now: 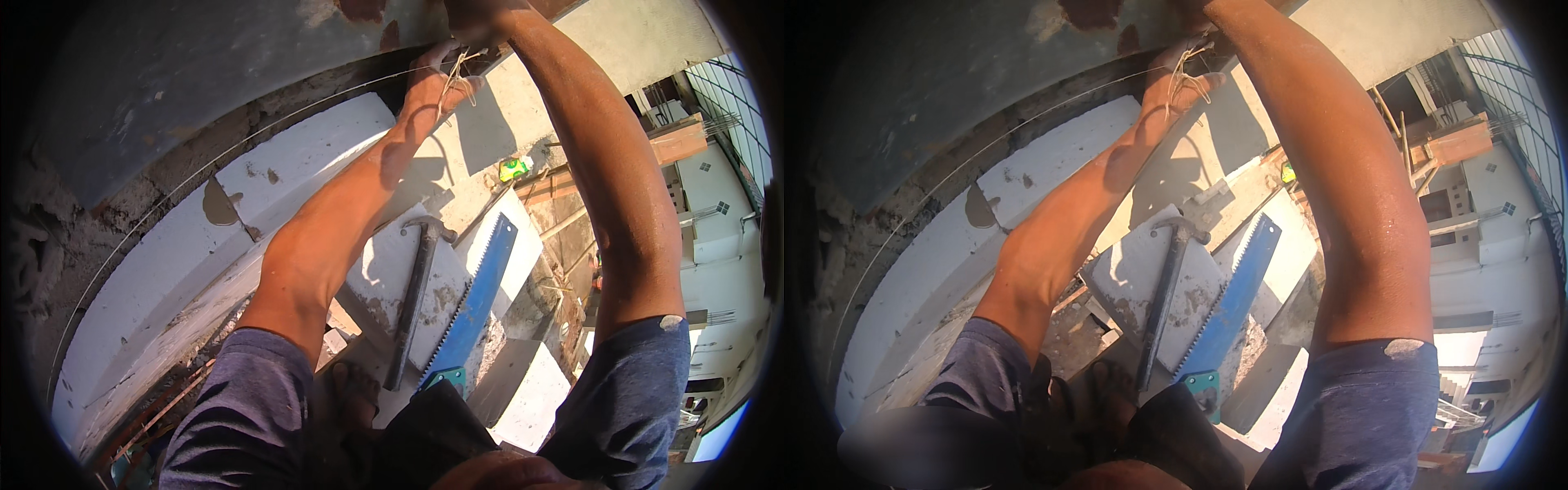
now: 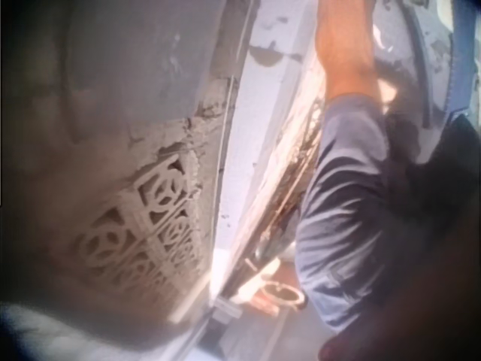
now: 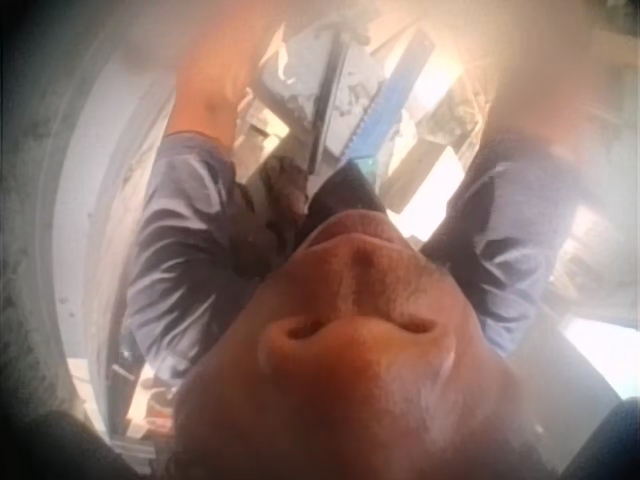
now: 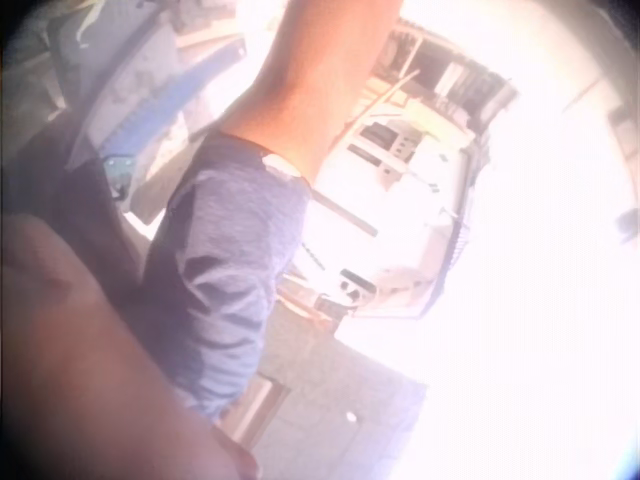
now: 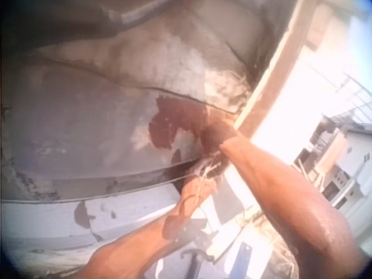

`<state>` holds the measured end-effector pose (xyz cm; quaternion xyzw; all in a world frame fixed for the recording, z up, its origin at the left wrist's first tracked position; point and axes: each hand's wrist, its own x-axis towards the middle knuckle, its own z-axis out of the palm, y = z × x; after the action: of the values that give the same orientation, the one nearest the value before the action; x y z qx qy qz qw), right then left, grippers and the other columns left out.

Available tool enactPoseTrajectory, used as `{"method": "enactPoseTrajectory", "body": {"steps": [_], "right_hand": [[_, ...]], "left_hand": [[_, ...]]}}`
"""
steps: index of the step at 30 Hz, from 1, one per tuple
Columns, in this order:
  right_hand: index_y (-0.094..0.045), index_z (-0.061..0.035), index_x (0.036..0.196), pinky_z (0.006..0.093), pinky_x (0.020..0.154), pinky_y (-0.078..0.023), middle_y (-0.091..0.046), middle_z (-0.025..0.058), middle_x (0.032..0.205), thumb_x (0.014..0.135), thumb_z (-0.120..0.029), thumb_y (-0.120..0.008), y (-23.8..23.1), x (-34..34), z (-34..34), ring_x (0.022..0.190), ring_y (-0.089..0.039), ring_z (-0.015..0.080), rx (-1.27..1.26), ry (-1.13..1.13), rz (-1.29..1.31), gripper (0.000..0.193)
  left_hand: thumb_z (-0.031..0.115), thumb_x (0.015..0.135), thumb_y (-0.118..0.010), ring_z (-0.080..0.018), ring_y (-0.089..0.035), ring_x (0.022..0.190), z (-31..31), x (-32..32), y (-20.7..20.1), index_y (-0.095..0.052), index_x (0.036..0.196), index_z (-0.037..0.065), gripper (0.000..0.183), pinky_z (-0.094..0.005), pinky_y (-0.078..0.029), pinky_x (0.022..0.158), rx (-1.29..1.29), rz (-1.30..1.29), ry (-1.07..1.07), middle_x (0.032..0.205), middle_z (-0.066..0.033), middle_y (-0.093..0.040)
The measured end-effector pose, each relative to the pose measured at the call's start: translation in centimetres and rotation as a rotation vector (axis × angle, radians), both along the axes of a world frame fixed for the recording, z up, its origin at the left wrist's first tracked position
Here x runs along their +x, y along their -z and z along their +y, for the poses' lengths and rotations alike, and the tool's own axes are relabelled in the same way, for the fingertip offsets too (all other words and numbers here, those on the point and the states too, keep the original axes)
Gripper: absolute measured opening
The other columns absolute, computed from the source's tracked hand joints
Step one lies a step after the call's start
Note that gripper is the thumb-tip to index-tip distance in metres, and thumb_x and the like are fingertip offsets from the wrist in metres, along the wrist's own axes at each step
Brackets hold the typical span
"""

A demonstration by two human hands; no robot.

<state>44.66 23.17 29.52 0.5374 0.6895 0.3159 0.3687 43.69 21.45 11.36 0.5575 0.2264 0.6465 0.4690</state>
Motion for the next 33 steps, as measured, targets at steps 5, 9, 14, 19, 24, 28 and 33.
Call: {"method": "enactPoseTrajectory", "body": {"steps": [5,9,14,19,24,28,33], "right_hand": [[-0.071,-0.0031,0.095,0.0391,0.076,-0.055,-0.07,0.0156,0.093,0.077,-0.01,-0.067,0.4,-0.1,0.3,0.088,-0.069,0.0324,0.004,0.001,0.008,0.02],[-0.071,-0.0033,0.095,0.0389,0.076,-0.055,-0.071,0.0152,0.093,0.077,-0.01,-0.068,0.6,-0.3,0.3,0.087,-0.069,0.0322,0.017,-0.004,0.013,0.02],[-0.071,-0.0035,0.096,0.0388,0.075,-0.055,-0.071,0.0148,0.093,0.077,-0.01,-0.068,0.7,0.1,-0.4,0.087,-0.069,0.0318,0.059,-0.001,-0.01,0.02],[-0.071,-0.0038,0.096,0.0386,0.075,-0.055,-0.071,0.0144,0.092,0.077,-0.01,-0.069,0.0,1.0,-3.7,0.087,-0.069,0.0315,0.195,-0.005,-0.002,0.02],[-0.072,-0.0042,0.097,0.0369,0.073,-0.055,-0.071,0.0135,0.091,0.078,-0.012,-0.07,3.1,2.8,-8.2,0.084,-0.07,0.0293,0.442,-0.203,0.336,0.02],[-0.073,-0.0059,0.104,0.0287,0.066,-0.055,-0.073,0.0115,0.089,0.088,-0.016,-0.069,6.5,8.0,-10.0,0.072,-0.07,0.0175,0.624,-0.588,1.005,0.019],[-0.073,-0.0065,0.094,0.036,0.067,-0.053,-0.072,0.0144,0.082,0.09,-0.028,-0.066,7.8,10.1,-10.4,0.072,-0.07,0.0271,0.829,-0.17,1.181,0.023]], "left_hand": [[0.021,0.061,-0.083,-0.0274,-0.068,0.092,-1.4,-0.4,-1.3,-0.065,0.115,0.006,0.058,-0.0354,-0.053,0.085,-0.22,0.158,-0.015,0.108,-0.017,-0.069],[0.03,0.065,-0.076,-0.0332,-0.065,0.094,-0.4,-0.2,-1.2,-0.066,0.111,0.004,0.054,-0.0371,-0.052,0.085,-0.289,0.285,0.095,0.106,-0.0188,-0.068],[0.031,0.083,-0.064,-0.0191,-0.06,0.096,-1.4,-1.7,-1.3,-0.07,0.105,0.008,0.032,-0.0315,-0.046,0.087,-0.179,0.316,0.221,0.102,-0.0077,-0.066],[0.022,0.053,-0.077,-0.0256,-0.064,0.087,0.7,0.6,-1.0,-0.069,0.103,0.005,0.053,-0.0343,-0.049,0.08,-0.214,0.003,0.357,0.093,-0.012,-0.069],[0.015,0.058,-0.075,-0.0186,-0.063,0.081,1.8,-0.3,-0.1,-0.068,0.099,0.003,0.043,-0.0302,-0.05,0.076,-0.222,-0.097,0.419,0.089,-0.0091,-0.068],[0.013,0.068,-0.075,-0.0153,-0.064,0.073,0.2,-0.4,-0.6,-0.066,0.098,0.005,0.032,-0.0267,-0.052,0.068,-0.3,-0.244,0.618,0.087,-0.0056,-0.067],[0.019,0.058,-0.08,-0.0158,-0.059,0.065,0.9,0.2,-1.4,-0.066,0.089,0.003,0.037,-0.0275,-0.049,0.06,-0.353,-0.09,0.514,0.077,-0.0058,-0.064]]}}
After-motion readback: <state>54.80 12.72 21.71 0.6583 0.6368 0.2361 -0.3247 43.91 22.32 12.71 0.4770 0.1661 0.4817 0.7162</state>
